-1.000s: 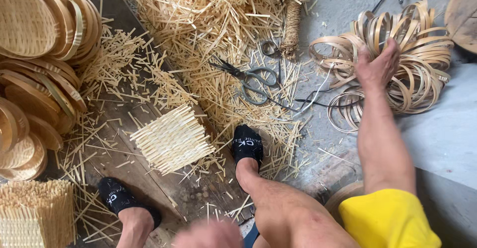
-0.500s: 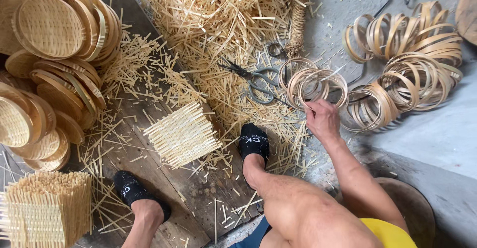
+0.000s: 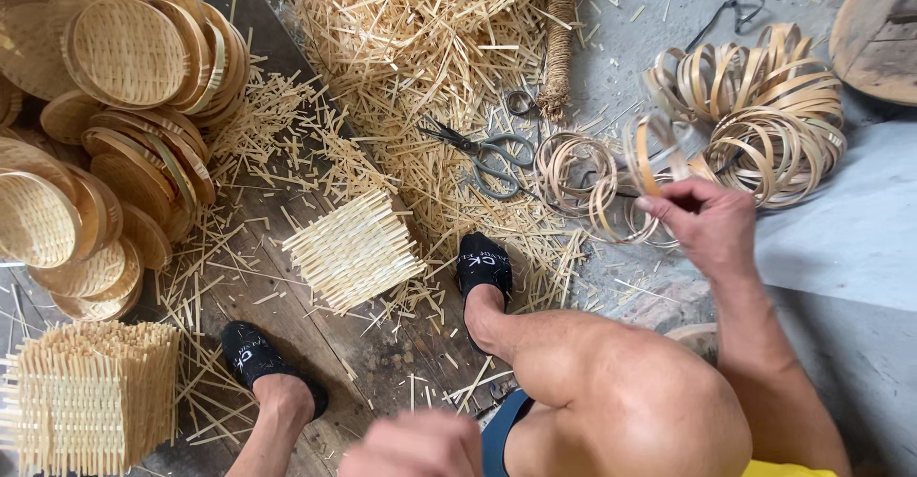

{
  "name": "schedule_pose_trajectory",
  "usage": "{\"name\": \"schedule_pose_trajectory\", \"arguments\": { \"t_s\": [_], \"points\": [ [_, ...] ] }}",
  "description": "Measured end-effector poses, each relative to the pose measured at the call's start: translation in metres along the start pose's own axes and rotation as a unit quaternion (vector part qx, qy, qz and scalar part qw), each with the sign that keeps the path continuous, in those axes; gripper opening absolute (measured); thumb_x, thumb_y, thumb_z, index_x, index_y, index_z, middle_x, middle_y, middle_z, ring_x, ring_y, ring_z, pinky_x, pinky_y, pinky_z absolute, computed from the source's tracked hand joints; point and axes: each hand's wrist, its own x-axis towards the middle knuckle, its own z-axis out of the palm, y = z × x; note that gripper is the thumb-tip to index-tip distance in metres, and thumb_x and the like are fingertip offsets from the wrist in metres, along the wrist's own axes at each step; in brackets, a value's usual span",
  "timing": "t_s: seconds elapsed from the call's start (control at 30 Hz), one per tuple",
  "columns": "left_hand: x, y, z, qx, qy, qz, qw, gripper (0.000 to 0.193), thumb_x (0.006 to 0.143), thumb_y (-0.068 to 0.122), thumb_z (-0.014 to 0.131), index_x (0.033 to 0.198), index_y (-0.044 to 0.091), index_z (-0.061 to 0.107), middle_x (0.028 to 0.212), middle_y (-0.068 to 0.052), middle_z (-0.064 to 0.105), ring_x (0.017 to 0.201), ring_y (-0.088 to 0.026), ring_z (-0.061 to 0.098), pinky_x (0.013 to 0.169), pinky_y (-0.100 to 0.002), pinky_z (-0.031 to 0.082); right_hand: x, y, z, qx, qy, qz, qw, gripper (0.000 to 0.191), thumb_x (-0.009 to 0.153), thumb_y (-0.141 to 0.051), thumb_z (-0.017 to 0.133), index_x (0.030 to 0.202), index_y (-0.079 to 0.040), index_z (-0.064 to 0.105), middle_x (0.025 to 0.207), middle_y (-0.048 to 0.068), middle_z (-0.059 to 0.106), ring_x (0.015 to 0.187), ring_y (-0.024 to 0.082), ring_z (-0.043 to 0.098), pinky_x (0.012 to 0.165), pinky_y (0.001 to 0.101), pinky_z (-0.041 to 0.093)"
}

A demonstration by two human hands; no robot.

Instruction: The person sits on the floor assembling woven bamboo baskets. They use shears to trim the edge of a round woven bamboo disc, press the disc into a bamboo rim ring, bend and tuck bamboo strips around the rim, and place finished baskets onto a growing pile.

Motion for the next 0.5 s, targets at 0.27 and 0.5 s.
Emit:
{"name": "schedule_pose_trajectory", "arguments": {
  "t_s": [0.27,0.5],
  "points": [
    [-0.022,-0.011,0.045,0.022,-0.115,-0.127,0.985,0.01,0.093,0.006,0.072,0.088,-0.002,0.07,0.08,-0.009,0.064,0.071,-0.013,0.053,0.062,-0.027,0.04,0.003,-0.023,0.032,-0.22,-0.039,-0.148,0.963,0.02,0.076,-0.024,0.092,0.083,-0.009,0.081,0.072,0.007,0.071,0.063,0.021,0.064,0.06,0.0358,0.049],
    [0.044,-0.029,0.083,0.229,-0.091,-0.139,0.959,0.044,0.102,0.031,0.056,0.139,0.007,0.058,0.113,-0.007,0.076,0.096,-0.008,0.072,0.084,-0.023,0.06,-0.001,-0.155,0.023,-0.1,-0.084,-0.465,0.876,0.012,0.087,-0.018,0.081,0.087,-0.008,0.076,0.082,0.005,0.072,0.08,0.021,0.068,0.076,0.0375,0.053]
  ]
}}
